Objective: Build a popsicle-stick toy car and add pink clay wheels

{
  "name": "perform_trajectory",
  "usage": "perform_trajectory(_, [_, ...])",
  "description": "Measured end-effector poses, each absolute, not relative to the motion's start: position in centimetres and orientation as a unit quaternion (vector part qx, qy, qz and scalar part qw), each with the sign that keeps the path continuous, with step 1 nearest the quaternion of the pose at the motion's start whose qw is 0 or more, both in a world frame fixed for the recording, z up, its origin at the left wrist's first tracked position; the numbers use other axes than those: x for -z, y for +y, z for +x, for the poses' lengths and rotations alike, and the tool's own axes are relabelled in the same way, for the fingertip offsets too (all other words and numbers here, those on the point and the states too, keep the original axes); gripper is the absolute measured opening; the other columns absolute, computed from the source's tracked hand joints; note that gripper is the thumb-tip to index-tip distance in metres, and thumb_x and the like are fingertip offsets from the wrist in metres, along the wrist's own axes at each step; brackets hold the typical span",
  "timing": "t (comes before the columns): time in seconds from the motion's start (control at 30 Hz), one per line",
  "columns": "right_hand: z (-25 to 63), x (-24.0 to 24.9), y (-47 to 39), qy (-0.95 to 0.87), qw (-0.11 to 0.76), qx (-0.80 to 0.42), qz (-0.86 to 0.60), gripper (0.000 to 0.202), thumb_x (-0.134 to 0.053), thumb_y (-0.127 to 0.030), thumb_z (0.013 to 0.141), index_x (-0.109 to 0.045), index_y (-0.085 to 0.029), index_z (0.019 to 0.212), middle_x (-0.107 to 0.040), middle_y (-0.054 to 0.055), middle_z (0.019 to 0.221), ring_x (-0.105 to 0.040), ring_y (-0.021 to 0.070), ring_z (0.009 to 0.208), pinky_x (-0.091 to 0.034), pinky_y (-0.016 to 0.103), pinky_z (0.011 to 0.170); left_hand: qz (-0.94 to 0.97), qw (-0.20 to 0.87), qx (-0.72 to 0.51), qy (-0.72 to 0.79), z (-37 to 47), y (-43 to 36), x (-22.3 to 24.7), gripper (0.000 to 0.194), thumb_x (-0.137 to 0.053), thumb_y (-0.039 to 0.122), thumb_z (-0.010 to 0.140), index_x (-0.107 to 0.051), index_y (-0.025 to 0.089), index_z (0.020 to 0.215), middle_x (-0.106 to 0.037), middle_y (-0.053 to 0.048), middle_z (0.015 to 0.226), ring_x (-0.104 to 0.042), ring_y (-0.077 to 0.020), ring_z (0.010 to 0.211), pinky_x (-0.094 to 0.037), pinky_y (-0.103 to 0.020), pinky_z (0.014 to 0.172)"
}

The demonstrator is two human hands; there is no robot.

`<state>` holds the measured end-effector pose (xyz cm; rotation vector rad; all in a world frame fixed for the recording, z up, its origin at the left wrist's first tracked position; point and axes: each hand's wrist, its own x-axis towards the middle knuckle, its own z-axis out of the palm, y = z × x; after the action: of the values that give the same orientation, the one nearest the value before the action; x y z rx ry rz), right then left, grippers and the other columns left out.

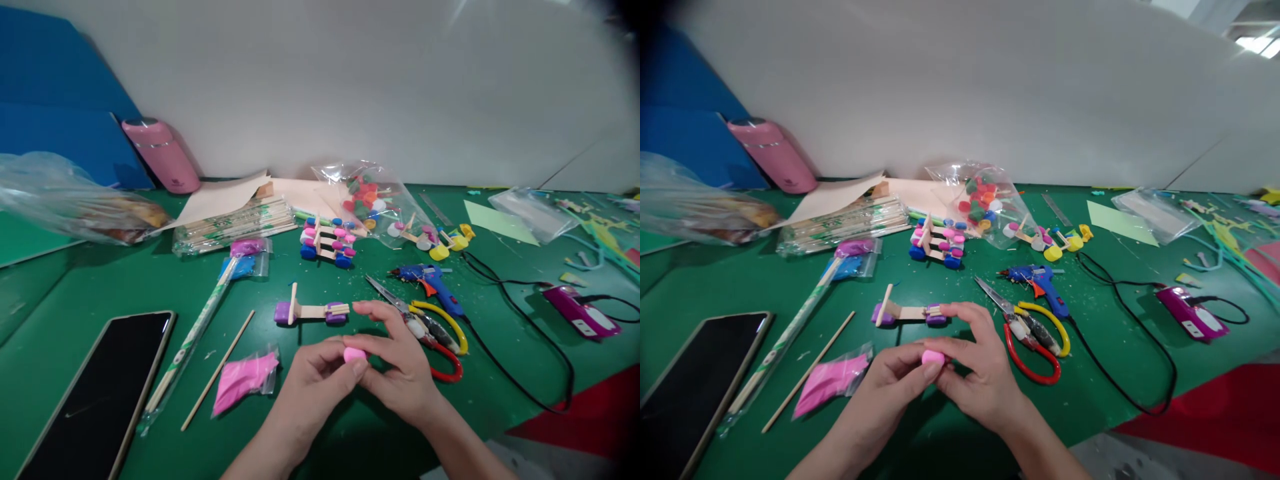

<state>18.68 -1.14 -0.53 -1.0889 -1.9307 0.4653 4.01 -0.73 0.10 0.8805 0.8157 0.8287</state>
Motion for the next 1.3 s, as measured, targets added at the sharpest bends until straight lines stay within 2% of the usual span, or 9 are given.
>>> perform_trajectory(0.13, [18.8,0.5,-1.2,-0.763,0.436,-0.191,-0.438,0.03,-0.062,-0.017,0.073,-0.061,-0.027,0.101,-0.045,0.004,0.121,-0.044,0.0236,0.109,-0.038,0.041,0.088,0.356,0.772,-0.392,0.351,3.8,-0.88,-0.03,0.013,-0.06,0.026,0.076,-0.071,0.019,0.077,-0.06,-0.001,0.068,-0.049,-0.0145,0.071,-0.038,-0.025,0.071])
perform_trajectory(0.3, [18.84,0.39,-1.29,-0.761,0.437,-0.19,-0.44,0.027,-0.063,-0.019,0.073,-0.061,-0.025,0.099,-0.045,0.006,0.121,-0.044,0.0239,0.11,-0.039,0.041,0.088,0.355,0.77,-0.39,0.359,3.71,-1.12,0.2,0.013,-0.06,0.022,0.075,-0.071,0.019,0.069,-0.059,0.0,0.068,-0.049,-0.0136,0.072,-0.037,-0.023,0.073])
perform_trajectory(0.43, [18.79,0.41,-1.31,-0.755,0.436,-0.202,-0.447,0.035,-0.064,-0.02,0.072,-0.058,-0.025,0.106,-0.045,0.007,0.121,-0.045,0.0241,0.109,-0.039,0.041,0.088,0.36,0.763,-0.392,0.367,3.74,-1.09,0.27,0.013,-0.059,0.021,0.077,-0.071,0.02,0.073,-0.059,0.0,0.072,-0.05,-0.0141,0.075,-0.036,-0.024,0.074])
perform_trajectory(0.57, [18.74,0.47,-1.31,-0.754,0.438,-0.206,-0.444,0.03,-0.064,-0.019,0.072,-0.06,-0.026,0.101,-0.044,0.006,0.122,-0.045,0.0238,0.109,-0.038,0.04,0.088,0.354,0.768,-0.398,0.355,3.77,-1.06,0.28,0.013,-0.059,0.021,0.076,-0.072,0.019,0.072,-0.06,0.0,0.07,-0.05,-0.013,0.074,-0.037,-0.023,0.074])
perform_trajectory(0.77, [18.69,0.56,-1.36,-0.73,0.441,-0.239,-0.463,0.028,-0.064,-0.021,0.072,-0.061,-0.027,0.1,-0.043,0.004,0.124,-0.044,0.0225,0.111,-0.038,0.036,0.088,0.239,0.806,-0.432,0.325,4.06,-1.01,0.16,0.015,-0.06,0.027,0.075,-0.072,0.018,0.074,-0.065,-0.001,0.066,-0.053,-0.0132,0.069,-0.042,-0.023,0.069])
perform_trajectory(1.13, [18.78,0.65,-1.6,-0.725,0.433,-0.263,-0.466,0.037,-0.065,-0.026,0.072,-0.059,-0.025,0.108,-0.042,0.006,0.125,-0.041,0.0236,0.114,-0.036,0.036,0.091,0.215,0.824,-0.413,0.321,4.25,-0.59,0.09,0.013,-0.061,0.022,0.075,-0.072,0.014,0.075,-0.066,-0.003,0.066,-0.055,-0.0113,0.063,-0.044,-0.021,0.067])
perform_trajectory(1.3, [18.97,0.46,-1.69,-0.734,0.423,-0.247,-0.471,0.029,-0.063,-0.023,0.074,-0.06,-0.026,0.103,-0.042,0.005,0.125,-0.042,0.0225,0.113,-0.037,0.035,0.09,0.207,0.829,-0.414,0.315,4.22,-0.69,0.24,0.012,-0.062,0.021,0.074,-0.072,0.015,0.076,-0.065,-0.003,0.064,-0.054,-0.0104,0.063,-0.043,-0.02,0.065])
